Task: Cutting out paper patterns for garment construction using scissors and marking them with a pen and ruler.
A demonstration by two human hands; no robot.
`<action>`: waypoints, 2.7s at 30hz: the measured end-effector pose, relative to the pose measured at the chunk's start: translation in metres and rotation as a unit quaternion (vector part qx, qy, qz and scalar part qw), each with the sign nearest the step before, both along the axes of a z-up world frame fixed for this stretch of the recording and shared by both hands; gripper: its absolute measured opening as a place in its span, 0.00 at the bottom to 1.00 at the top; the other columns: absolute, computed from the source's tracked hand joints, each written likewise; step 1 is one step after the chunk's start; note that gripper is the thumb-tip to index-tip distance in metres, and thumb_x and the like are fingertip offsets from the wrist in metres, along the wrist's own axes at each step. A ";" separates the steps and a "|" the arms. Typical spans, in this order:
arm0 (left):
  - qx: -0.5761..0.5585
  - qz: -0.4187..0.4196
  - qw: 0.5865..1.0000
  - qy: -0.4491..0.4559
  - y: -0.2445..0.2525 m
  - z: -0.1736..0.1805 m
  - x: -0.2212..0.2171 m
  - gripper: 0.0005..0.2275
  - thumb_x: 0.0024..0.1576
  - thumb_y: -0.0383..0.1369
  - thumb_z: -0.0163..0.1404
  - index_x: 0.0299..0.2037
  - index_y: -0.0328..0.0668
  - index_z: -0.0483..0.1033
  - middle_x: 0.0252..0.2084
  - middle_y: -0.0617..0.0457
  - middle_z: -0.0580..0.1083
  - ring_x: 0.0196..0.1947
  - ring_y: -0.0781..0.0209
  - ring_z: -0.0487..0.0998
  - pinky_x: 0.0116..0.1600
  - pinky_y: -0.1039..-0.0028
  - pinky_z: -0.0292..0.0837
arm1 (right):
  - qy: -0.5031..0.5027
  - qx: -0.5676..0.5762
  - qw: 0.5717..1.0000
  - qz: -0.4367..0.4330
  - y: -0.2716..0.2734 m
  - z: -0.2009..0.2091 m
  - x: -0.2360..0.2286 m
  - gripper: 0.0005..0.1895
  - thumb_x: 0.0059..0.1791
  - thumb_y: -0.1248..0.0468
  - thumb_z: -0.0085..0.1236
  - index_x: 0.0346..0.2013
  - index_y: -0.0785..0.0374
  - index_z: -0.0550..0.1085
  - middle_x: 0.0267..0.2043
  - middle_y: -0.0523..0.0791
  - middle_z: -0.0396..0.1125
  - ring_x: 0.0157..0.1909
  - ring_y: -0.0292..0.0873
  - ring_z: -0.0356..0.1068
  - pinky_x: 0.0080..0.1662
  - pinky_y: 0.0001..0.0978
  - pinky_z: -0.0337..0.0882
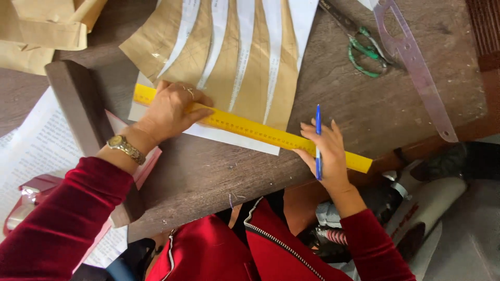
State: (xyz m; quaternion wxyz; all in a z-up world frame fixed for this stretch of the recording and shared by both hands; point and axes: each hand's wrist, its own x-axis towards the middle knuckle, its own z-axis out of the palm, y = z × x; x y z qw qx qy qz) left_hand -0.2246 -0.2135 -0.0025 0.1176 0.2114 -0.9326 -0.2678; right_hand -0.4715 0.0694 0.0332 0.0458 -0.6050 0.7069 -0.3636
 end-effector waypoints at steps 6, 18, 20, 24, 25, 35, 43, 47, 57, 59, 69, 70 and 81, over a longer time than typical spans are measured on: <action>-0.168 -0.069 0.983 0.021 -0.003 0.018 0.031 0.12 0.49 0.40 0.58 0.42 0.51 0.78 0.47 0.54 0.74 0.51 0.55 0.73 0.57 0.59 0.61 | -0.027 -0.004 1.000 0.012 0.002 0.000 0.011 0.23 0.37 0.67 0.69 0.44 0.64 0.73 0.48 0.51 0.70 0.56 0.55 0.67 0.66 0.58 0.47; -0.143 -0.073 0.980 0.116 0.008 0.002 0.045 0.06 0.58 0.34 0.52 0.39 0.44 0.80 0.45 0.48 0.76 0.50 0.47 0.76 0.58 0.56 0.68 | 0.027 -0.018 0.999 -0.011 -0.006 -0.004 0.011 0.18 0.40 0.73 0.67 0.43 0.63 0.74 0.48 0.47 0.71 0.53 0.51 0.70 0.64 0.47 0.57; -0.147 -0.065 0.980 0.116 0.010 0.002 0.045 0.06 0.58 0.34 0.52 0.39 0.45 0.80 0.45 0.49 0.76 0.50 0.48 0.76 0.58 0.57 0.68 | 0.026 -0.016 0.999 -0.011 -0.006 -0.002 0.014 0.17 0.40 0.73 0.67 0.43 0.63 0.74 0.48 0.47 0.71 0.53 0.51 0.70 0.64 0.47 0.57; -0.155 -0.047 0.981 0.103 0.011 0.005 0.045 0.05 0.58 0.34 0.53 0.37 0.47 0.81 0.44 0.51 0.77 0.50 0.51 0.77 0.58 0.57 0.69 | 0.023 -0.013 1.000 -0.015 -0.005 -0.003 0.013 0.16 0.41 0.73 0.67 0.42 0.65 0.74 0.48 0.48 0.71 0.53 0.52 0.69 0.64 0.47 0.57; -0.155 -0.045 0.982 0.103 0.012 0.006 0.044 0.05 0.58 0.34 0.53 0.37 0.47 0.81 0.44 0.51 0.77 0.50 0.51 0.77 0.58 0.57 0.69 | 0.023 -0.013 1.000 -0.014 -0.006 -0.002 0.014 0.16 0.41 0.73 0.67 0.42 0.65 0.74 0.48 0.48 0.71 0.53 0.52 0.69 0.64 0.47 0.57; -0.148 -0.028 0.984 0.094 0.014 0.010 0.041 0.05 0.57 0.35 0.53 0.37 0.47 0.82 0.43 0.51 0.78 0.49 0.51 0.78 0.59 0.53 0.67 | 0.019 -0.012 1.000 -0.010 -0.005 -0.002 0.014 0.16 0.41 0.74 0.65 0.42 0.65 0.73 0.48 0.49 0.71 0.53 0.53 0.69 0.64 0.50 0.57; -0.148 -0.035 0.983 0.098 0.012 0.006 0.042 0.05 0.57 0.35 0.53 0.37 0.48 0.82 0.42 0.52 0.77 0.49 0.51 0.78 0.59 0.53 0.67 | 0.009 -0.011 1.000 -0.010 -0.006 0.000 0.015 0.16 0.41 0.75 0.65 0.41 0.66 0.72 0.47 0.50 0.71 0.53 0.53 0.69 0.64 0.50 0.56; -0.151 -0.041 0.982 0.101 0.012 0.010 0.043 0.05 0.57 0.35 0.54 0.37 0.48 0.82 0.42 0.51 0.77 0.49 0.50 0.77 0.59 0.53 0.67 | 0.016 -0.013 1.000 -0.007 -0.005 -0.002 0.013 0.16 0.42 0.73 0.65 0.41 0.66 0.72 0.47 0.50 0.71 0.53 0.54 0.69 0.64 0.50 0.57; -0.155 -0.073 0.977 0.129 0.007 0.007 0.046 0.06 0.59 0.34 0.50 0.38 0.48 0.81 0.44 0.50 0.76 0.51 0.49 0.77 0.61 0.58 0.66 | 0.033 -0.047 0.998 -0.002 -0.010 0.005 0.016 0.14 0.41 0.73 0.67 0.39 0.65 0.74 0.46 0.48 0.72 0.50 0.51 0.71 0.63 0.47 0.59; -0.152 -0.074 0.976 0.136 0.007 0.005 0.046 0.06 0.60 0.34 0.50 0.38 0.49 0.81 0.44 0.50 0.76 0.51 0.50 0.76 0.62 0.59 0.65 | 0.030 -0.053 0.998 -0.003 -0.009 0.003 0.015 0.14 0.41 0.72 0.67 0.39 0.65 0.74 0.45 0.48 0.72 0.49 0.50 0.71 0.63 0.46 0.58; -0.155 -0.048 0.982 0.091 0.012 0.014 0.045 0.05 0.59 0.35 0.51 0.37 0.51 0.81 0.45 0.54 0.76 0.51 0.52 0.77 0.63 0.59 0.66 | -0.004 -0.041 0.999 -0.012 -0.005 -0.003 0.013 0.17 0.39 0.73 0.69 0.40 0.63 0.74 0.45 0.47 0.72 0.50 0.52 0.71 0.64 0.51 0.56; -0.155 -0.048 0.983 0.091 0.012 0.014 0.045 0.05 0.59 0.35 0.51 0.37 0.51 0.81 0.45 0.54 0.76 0.51 0.52 0.77 0.63 0.59 0.66 | -0.005 -0.042 0.999 -0.012 -0.004 -0.003 0.013 0.17 0.39 0.73 0.69 0.40 0.63 0.74 0.45 0.47 0.72 0.50 0.52 0.71 0.64 0.51 0.56; -0.135 -0.053 0.985 0.093 0.012 0.015 0.046 0.05 0.59 0.33 0.52 0.39 0.47 0.81 0.46 0.50 0.76 0.52 0.49 0.76 0.63 0.55 0.65 | 0.015 -0.032 0.999 0.000 -0.003 -0.006 0.009 0.15 0.41 0.71 0.67 0.40 0.64 0.74 0.45 0.49 0.72 0.50 0.52 0.71 0.64 0.51 0.56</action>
